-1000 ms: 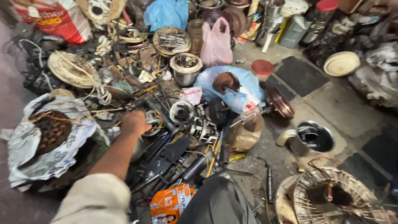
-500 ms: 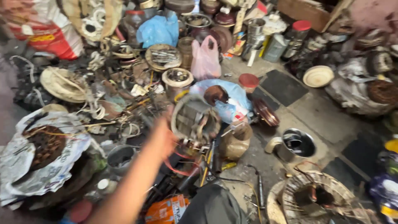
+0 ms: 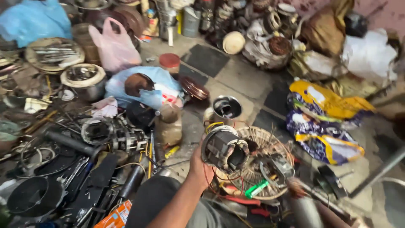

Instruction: The person repairs an electric motor by fitting its rotor and housing components together by hand and tightening parts with a screwdriver.

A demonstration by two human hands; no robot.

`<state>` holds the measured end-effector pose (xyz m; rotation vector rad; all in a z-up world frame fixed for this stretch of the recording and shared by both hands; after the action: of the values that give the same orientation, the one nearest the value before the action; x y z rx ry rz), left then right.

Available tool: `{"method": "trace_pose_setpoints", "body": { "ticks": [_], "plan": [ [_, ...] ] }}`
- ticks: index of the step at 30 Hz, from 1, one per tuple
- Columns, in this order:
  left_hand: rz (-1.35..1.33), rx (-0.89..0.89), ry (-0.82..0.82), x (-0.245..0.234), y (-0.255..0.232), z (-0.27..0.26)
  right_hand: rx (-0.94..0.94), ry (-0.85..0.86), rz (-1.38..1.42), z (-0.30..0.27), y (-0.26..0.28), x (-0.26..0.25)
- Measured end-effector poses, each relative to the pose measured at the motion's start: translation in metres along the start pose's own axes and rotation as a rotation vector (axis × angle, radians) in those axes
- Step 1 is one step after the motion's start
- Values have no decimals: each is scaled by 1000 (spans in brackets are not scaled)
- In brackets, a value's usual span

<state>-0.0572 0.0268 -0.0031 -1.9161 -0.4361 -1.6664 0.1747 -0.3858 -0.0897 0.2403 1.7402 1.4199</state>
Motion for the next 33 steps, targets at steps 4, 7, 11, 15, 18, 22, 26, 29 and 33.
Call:
{"method": "trace_pose_setpoints", "body": {
  "ticks": [4,7,11,15,18,22,26,29,33],
  "plan": [
    [251,0,-46,-6,1,-3,62,43,-92,-3,117,44],
    [329,10,-16,-4,0,-2,132,-3,-98,0,212,81],
    [447,73,65,2,-7,-4,132,38,-171,6,229,85],
    [498,118,81,0,-7,-3,46,15,45,16,224,91],
    [600,140,129,-6,-4,-2,168,35,160,24,226,98],
    [647,120,178,5,-5,-6,118,26,-190,29,237,103],
    [665,119,208,17,-9,-9,233,36,340,36,244,114],
    [757,146,209,1,-5,-5,71,84,360,37,213,111],
    [721,122,232,4,-3,-9,21,121,415,29,207,129]
  ]
}}
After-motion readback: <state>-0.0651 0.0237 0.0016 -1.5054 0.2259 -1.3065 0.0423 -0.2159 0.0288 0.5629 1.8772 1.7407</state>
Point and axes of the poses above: each hand's wrist, its own z-axis towards the middle knuckle, its own x-axis out of the palm, y = z × x, the point moved 3 cm from there along z, towards the middle knuckle, and after that the axes turned 3 degrees about -y, right-handed, at the moved point
